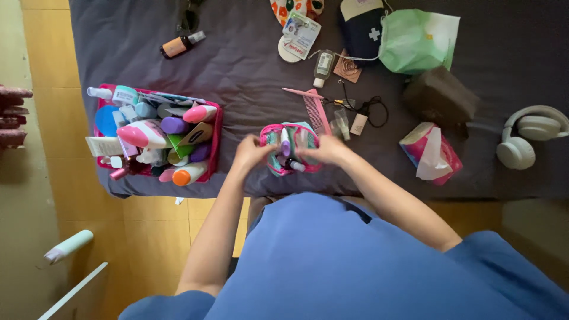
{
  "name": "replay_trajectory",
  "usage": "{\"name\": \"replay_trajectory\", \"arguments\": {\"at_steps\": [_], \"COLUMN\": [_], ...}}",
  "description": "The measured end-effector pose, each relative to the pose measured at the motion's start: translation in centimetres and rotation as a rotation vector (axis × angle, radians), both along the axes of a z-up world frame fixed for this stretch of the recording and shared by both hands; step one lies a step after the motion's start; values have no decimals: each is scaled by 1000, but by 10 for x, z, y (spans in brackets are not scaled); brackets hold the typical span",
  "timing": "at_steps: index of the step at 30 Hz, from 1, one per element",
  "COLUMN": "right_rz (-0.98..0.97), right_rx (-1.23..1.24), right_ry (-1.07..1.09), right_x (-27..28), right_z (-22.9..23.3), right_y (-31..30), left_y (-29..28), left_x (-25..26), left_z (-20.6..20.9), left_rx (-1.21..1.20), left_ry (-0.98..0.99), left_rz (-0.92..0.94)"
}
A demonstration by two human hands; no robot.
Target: Gather various skincare and makeup products from a shelf and organize them on a bed, placing some into a smaller pouch.
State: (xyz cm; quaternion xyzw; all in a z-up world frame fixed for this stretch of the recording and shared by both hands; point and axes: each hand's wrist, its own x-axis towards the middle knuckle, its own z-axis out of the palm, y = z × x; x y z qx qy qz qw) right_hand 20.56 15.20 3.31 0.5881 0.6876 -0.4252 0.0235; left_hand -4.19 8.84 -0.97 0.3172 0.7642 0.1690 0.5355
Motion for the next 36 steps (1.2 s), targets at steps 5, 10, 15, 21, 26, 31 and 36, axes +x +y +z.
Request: {"name": "replay_trajectory", "arguments": {"at_steps": [5, 10, 15, 21, 26, 31, 36], "right_rz": [-48, -108, -129, -424, -526, -431, -710], "right_rx": [-4, 145, 105, 480, 380, 148, -268], "right_ry": [176, 330, 432, -145, -45, -203, 540], "right_x": [-11, -25, 5, 121, 134, 132, 103], "right_z": [13, 42, 21, -108, -126, -99, -6], "right_y": [-22, -20, 0, 20, 27, 35, 33], "left_y": [-30, -32, -29, -34, -40, -57, -62], "left_x": [2, 18, 20, 4, 18, 9, -5], "left_z": [-2, 21, 11, 12, 60, 57, 73], "left_rx": [236, 418, 386, 498, 636, 421, 745], "left_ry": [-71, 129, 356, 431, 307, 334, 639], "left_rz": [-168, -38, 32, 3, 123, -83, -553]}}
